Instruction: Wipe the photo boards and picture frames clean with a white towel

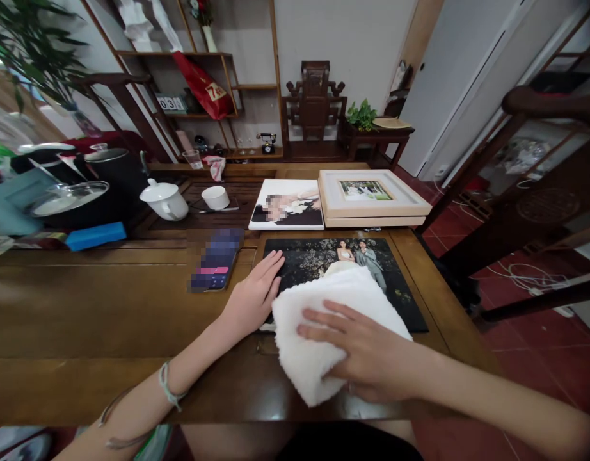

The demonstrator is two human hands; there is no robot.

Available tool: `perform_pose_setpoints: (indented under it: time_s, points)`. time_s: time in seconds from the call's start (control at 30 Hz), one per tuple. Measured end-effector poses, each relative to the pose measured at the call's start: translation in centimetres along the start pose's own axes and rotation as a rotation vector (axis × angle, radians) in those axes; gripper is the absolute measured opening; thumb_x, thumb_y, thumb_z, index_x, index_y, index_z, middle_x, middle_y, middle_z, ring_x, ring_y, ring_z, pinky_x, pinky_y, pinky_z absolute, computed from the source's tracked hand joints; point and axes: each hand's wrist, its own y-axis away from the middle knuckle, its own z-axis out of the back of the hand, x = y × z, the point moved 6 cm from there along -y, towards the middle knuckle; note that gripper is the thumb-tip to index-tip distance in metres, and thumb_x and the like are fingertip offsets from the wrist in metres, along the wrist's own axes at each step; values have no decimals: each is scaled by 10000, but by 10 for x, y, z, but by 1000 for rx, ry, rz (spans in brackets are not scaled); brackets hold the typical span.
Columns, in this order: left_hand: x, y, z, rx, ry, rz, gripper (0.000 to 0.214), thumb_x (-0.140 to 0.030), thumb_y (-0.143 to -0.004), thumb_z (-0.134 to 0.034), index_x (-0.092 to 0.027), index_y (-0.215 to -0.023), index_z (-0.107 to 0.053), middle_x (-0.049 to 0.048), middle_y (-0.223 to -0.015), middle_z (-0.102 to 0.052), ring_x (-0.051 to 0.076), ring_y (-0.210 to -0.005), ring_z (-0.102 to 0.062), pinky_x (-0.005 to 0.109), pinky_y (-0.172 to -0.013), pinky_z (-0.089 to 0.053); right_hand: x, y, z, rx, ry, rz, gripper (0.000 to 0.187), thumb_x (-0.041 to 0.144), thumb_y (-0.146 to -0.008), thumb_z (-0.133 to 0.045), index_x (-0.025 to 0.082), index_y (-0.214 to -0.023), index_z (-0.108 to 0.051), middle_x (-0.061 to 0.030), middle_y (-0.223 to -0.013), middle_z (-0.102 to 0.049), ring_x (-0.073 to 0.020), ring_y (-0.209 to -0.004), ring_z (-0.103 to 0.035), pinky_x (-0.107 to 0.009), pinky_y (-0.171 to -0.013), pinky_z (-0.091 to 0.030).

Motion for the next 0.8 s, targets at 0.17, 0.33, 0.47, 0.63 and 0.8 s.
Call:
perform_pose_setpoints:
  time_s: [0.17, 0.33, 0.47, 0.63, 0.8]
  points:
    - [0, 0, 1, -28, 8, -10, 445, -254, -990, -325, -148, -1399, -463, 100, -1511, -422, 214, -1417, -352, 431, -1159, -335, -73, 25, 28, -175, 87, -150, 278, 109, -757, -543, 168, -974, -707, -179, -1424, -491, -312, -1352, -408, -559, -1088, -330]
    - [0, 0, 1, -36, -7, -14, 438, -240, -989, -332, -135, -1392, -470, 103, -1502, -435, 208, -1413, -358, 420, -1157, -340, -134, 31, 48, -280, 209, -352, 184, 152, -794, -521, 158, -864, -691, -196, -1245, -625, -341, -1166, -571, -537, -916, -486]
    - [1, 1, 0, -41, -24, -10, 445, -236, -991, -318, -108, -1390, -467, 118, -1500, -432, 208, -1413, -358, 415, -1151, -350, -92, 10, 30, -269, 240, -315, 289, 110, -721, -586, 162, -978, -708, -203, -1371, -532, -378, -1299, -454, -595, -1021, -383]
    - [0, 1, 1, -20, -38, -27, 458, -205, -976, -304, -96, -1394, -457, 128, -1506, -422, 207, -1417, -349, 405, -1148, -354, -8, -12, -3, -89, 133, -116, 267, 200, -722, -685, 218, -986, -718, -174, -1467, -437, -402, -1378, -333, -623, -1086, -281]
    - [0, 1, 1, -37, -18, -37, 450, -210, -978, -315, -112, -1393, -460, 129, -1497, -434, 212, -1410, -365, 425, -1146, -357, -44, -17, 9, -109, 146, -210, 397, 158, -732, -656, 223, -1121, -688, -157, -1433, -486, -346, -1361, -386, -566, -1088, -324]
